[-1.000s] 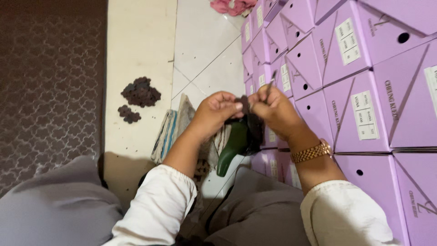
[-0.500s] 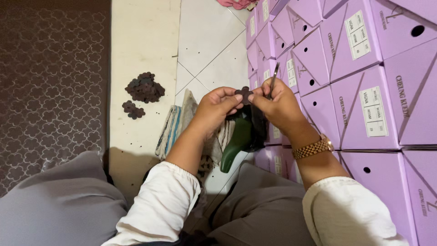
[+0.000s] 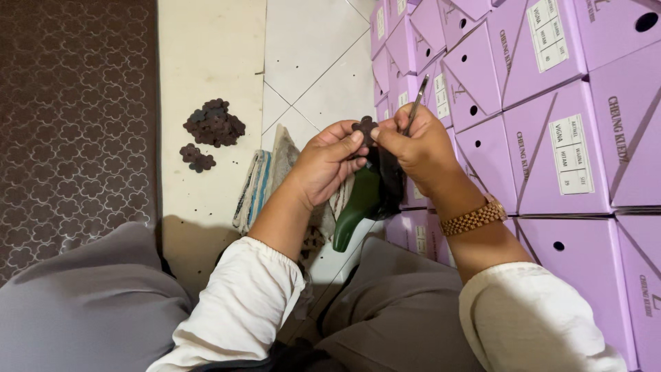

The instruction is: The person sits on the floor and repeatedly picks up small dark flower-shaped pieces, places them on a cloth, and uses a green handheld tool to press or shape them. The person handles the pieces one at a time, occasionally adjusting their position before applying the tool.

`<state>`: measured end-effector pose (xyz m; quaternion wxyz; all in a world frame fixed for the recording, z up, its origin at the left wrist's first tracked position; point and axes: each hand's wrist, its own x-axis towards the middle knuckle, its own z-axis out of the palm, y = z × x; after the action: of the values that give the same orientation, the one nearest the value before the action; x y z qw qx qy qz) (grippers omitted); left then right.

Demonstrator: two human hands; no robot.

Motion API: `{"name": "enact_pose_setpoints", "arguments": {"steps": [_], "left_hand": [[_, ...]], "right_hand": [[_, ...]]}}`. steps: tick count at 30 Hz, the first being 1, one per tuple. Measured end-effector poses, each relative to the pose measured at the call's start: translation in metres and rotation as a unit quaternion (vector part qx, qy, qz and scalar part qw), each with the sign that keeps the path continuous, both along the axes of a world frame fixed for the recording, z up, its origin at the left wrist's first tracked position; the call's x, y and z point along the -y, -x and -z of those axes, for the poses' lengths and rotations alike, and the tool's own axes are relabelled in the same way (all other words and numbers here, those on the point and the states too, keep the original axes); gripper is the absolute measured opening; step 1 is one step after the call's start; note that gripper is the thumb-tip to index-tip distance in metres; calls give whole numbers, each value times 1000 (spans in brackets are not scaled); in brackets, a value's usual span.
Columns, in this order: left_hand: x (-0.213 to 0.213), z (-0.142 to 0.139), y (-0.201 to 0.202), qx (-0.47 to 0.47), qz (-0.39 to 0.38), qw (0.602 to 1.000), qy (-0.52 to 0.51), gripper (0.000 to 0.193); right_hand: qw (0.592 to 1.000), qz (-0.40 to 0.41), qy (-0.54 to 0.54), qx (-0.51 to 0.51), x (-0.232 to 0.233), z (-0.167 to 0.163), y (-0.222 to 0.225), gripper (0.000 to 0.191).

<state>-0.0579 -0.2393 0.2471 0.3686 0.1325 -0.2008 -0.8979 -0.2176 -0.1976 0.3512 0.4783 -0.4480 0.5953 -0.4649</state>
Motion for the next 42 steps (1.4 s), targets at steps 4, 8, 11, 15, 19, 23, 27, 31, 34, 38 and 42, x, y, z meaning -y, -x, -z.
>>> {"name": "enact_pose_setpoints", "arguments": {"steps": [4, 8, 11, 15, 19, 23, 27, 31, 34, 38, 42], "left_hand": [[-1, 2, 8, 23, -45, 999, 17, 12], [-1, 9, 21, 89, -91, 991, 31, 14], [-2, 9, 26, 113, -110, 986, 51, 16], [1, 1, 26, 111, -115, 986, 51, 16], [7, -2, 20, 169, -102, 974, 109, 15], [1, 5, 18, 156, -112, 972, 133, 15], [-2, 7, 25, 131, -122, 977, 115, 14], [2, 3, 24, 130, -96, 979, 122, 16], [3, -1, 19, 130, -71, 983, 104, 17], [3, 0, 20, 153, -82, 978, 117, 17], [3, 14, 25, 162, -86, 973, 142, 17]], "right_hand": [[995, -4, 93, -39, 0, 2, 0, 35], [964, -7, 155, -218, -4, -1, -1, 36], [951, -24, 135, -279, -8, -7, -5, 35], [949, -17, 136, -285, -5, -16, -13, 35], [977, -8, 88, -194, -1, -22, -12, 34], [956, -12, 86, -280, -6, -14, -9, 33], [969, -17, 81, -231, -1, -5, -1, 32], [995, -28, 56, -74, 6, -2, 10, 32], [998, -23, 34, -53, 4, -2, 15, 31], [995, -47, 51, -66, 1, -1, 17, 34], [991, -41, 53, -119, 0, 5, 19, 36]]}}
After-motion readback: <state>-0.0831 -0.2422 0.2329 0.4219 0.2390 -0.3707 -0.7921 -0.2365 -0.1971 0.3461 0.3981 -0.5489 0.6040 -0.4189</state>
